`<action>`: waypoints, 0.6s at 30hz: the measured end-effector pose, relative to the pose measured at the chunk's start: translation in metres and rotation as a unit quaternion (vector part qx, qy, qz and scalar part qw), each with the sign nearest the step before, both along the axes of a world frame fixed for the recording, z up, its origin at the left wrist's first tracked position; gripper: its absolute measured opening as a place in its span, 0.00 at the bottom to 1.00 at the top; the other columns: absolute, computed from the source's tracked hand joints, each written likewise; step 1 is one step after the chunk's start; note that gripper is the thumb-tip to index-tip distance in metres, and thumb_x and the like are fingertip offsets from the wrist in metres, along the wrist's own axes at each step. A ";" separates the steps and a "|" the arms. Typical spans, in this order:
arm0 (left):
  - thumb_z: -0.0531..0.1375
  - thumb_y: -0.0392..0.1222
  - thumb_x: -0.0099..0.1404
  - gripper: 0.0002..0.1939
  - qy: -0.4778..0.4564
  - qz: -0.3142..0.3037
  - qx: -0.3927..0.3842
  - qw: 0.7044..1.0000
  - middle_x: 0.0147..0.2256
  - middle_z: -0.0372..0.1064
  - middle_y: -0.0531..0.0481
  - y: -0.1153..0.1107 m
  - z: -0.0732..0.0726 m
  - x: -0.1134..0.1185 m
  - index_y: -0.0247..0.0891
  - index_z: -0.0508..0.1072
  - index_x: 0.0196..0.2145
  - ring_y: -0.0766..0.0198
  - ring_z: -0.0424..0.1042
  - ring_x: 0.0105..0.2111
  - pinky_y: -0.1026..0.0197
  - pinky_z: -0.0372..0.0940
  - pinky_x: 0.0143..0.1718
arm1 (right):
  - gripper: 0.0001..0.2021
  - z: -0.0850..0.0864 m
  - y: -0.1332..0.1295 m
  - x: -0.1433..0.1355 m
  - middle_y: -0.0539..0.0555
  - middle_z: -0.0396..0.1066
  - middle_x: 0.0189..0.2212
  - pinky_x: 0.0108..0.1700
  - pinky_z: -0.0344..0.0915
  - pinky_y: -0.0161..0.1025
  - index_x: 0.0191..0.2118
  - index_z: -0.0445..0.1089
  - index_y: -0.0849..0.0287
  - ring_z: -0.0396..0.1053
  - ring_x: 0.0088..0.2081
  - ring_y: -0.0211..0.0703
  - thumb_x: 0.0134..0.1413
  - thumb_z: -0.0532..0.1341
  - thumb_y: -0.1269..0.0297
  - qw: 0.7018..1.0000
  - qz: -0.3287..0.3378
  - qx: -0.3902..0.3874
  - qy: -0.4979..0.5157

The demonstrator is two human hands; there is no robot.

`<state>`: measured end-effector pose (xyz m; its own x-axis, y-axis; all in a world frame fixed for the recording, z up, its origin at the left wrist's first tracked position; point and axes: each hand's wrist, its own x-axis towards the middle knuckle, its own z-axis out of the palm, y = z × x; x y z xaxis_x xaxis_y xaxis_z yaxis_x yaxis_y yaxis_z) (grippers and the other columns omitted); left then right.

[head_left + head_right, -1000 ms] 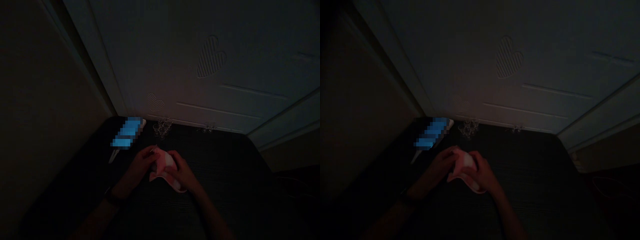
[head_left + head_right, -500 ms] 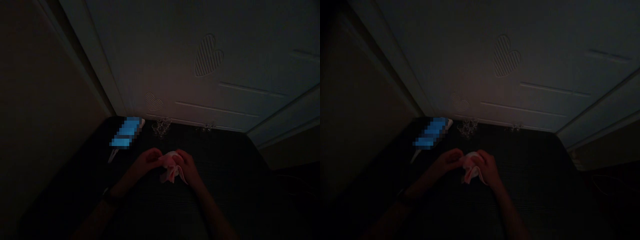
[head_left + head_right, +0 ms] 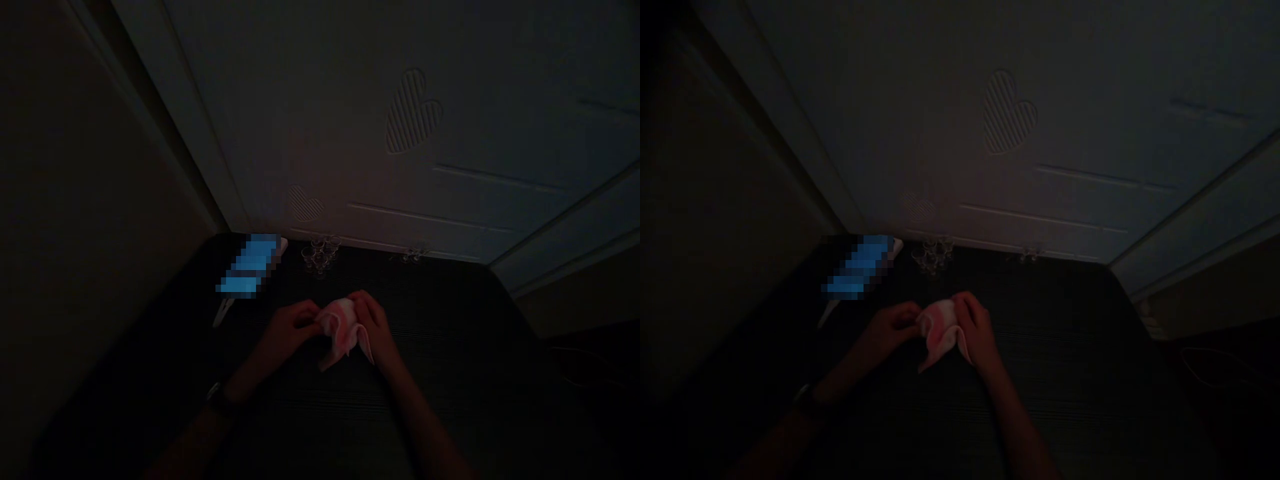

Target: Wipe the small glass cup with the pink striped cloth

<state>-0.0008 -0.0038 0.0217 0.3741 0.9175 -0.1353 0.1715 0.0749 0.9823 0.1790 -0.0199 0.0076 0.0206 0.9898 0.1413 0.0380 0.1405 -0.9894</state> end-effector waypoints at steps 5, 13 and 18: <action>0.62 0.40 0.50 0.07 -0.002 0.041 -0.005 0.999 0.30 0.74 0.51 0.001 0.004 -0.001 0.36 0.72 0.28 0.60 0.72 0.33 0.63 0.64 0.35 | 0.15 0.011 -0.001 0.005 0.54 0.63 0.39 0.44 0.59 0.38 0.42 0.63 0.56 0.62 0.42 0.43 0.55 0.51 0.53 0.997 0.018 0.079 -0.006; 0.61 0.40 0.51 0.07 0.014 0.031 0.019 0.999 0.31 0.75 0.51 0.003 0.004 -0.004 0.37 0.76 0.29 0.59 0.71 0.34 0.62 0.63 0.36 | 0.08 0.015 -0.003 0.000 0.53 0.64 0.37 0.43 0.59 0.39 0.35 0.68 0.56 0.62 0.41 0.44 0.49 0.59 0.59 0.989 -0.009 0.128 -0.076; 0.58 0.43 0.56 0.10 0.036 -0.054 0.034 0.997 0.32 0.75 0.51 -0.001 0.007 -0.004 0.38 0.77 0.33 0.57 0.71 0.34 0.62 0.63 0.36 | 0.11 0.008 0.002 0.007 0.47 0.59 0.22 0.25 0.54 0.31 0.28 0.65 0.58 0.57 0.24 0.34 0.54 0.55 0.57 0.996 -0.086 0.005 -0.014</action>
